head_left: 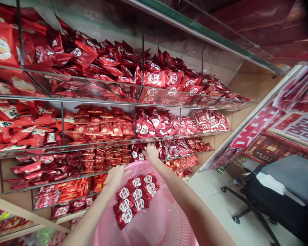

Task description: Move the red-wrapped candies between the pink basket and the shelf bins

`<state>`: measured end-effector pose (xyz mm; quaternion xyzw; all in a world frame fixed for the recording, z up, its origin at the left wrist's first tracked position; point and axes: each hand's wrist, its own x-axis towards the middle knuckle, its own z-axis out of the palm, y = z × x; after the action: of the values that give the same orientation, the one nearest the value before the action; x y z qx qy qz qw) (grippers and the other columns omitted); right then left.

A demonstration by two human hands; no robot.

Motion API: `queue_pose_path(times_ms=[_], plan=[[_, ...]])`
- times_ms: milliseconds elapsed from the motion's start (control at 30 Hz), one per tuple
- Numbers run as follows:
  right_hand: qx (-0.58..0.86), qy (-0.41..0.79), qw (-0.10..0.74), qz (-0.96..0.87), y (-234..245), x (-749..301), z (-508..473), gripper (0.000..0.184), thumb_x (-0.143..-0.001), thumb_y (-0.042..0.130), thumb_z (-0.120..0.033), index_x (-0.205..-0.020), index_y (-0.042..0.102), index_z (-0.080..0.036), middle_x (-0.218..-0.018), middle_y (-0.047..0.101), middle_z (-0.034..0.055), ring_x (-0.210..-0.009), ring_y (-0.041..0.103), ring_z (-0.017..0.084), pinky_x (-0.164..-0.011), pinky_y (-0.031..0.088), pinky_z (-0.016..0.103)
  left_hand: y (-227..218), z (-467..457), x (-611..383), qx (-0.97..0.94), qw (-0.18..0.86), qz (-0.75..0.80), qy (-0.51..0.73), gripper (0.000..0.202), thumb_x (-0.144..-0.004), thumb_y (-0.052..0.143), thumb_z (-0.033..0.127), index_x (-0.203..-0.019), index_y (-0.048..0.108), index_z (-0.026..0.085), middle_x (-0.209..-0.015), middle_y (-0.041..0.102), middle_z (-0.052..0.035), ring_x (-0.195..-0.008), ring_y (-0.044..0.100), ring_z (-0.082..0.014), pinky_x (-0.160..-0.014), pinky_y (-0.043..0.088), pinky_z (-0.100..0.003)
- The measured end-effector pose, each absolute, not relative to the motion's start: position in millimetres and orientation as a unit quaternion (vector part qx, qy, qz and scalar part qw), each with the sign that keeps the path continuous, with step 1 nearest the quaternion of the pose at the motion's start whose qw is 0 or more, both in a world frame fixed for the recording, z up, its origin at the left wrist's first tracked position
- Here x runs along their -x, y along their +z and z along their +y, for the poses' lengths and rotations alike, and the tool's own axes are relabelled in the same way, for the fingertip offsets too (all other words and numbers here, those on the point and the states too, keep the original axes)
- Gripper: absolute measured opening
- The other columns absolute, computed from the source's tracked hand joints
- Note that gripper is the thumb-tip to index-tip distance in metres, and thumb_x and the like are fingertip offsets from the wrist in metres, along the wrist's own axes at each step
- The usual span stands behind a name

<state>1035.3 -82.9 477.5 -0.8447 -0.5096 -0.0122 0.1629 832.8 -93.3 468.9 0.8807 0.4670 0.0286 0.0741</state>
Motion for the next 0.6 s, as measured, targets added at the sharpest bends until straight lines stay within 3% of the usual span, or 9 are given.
queue_pose_path(times_ms=[400,600], plan=[[0.824,-0.044,0.166,-0.540,481,-1037,-89,0.042,-0.078,0.051,-0.032,-0.113,0.042,-0.012,-0.102,0.056,0.0170,-0.090,0.056,0.026,-0.071,0.043,0.034,469,-93,-832,-0.887,0.072,0.454,0.035,0.048,-0.085,0.024,0.054,-0.094,0.054,0.017,-0.080,0.066,-0.0113,-0.080,0.064,-0.0232,-0.066,0.044,-0.030],[0.784,0.031,0.300,-0.542,494,-1045,-114,0.041,-0.074,0.053,-0.039,-0.108,0.044,-0.018,-0.088,0.060,0.0060,-0.075,0.058,0.019,-0.065,0.040,0.029,469,-94,-832,-0.883,0.076,0.462,0.039,0.047,-0.084,0.027,0.055,-0.094,0.054,0.017,-0.083,0.066,-0.0111,-0.081,0.063,-0.0232,-0.067,0.044,-0.030]])
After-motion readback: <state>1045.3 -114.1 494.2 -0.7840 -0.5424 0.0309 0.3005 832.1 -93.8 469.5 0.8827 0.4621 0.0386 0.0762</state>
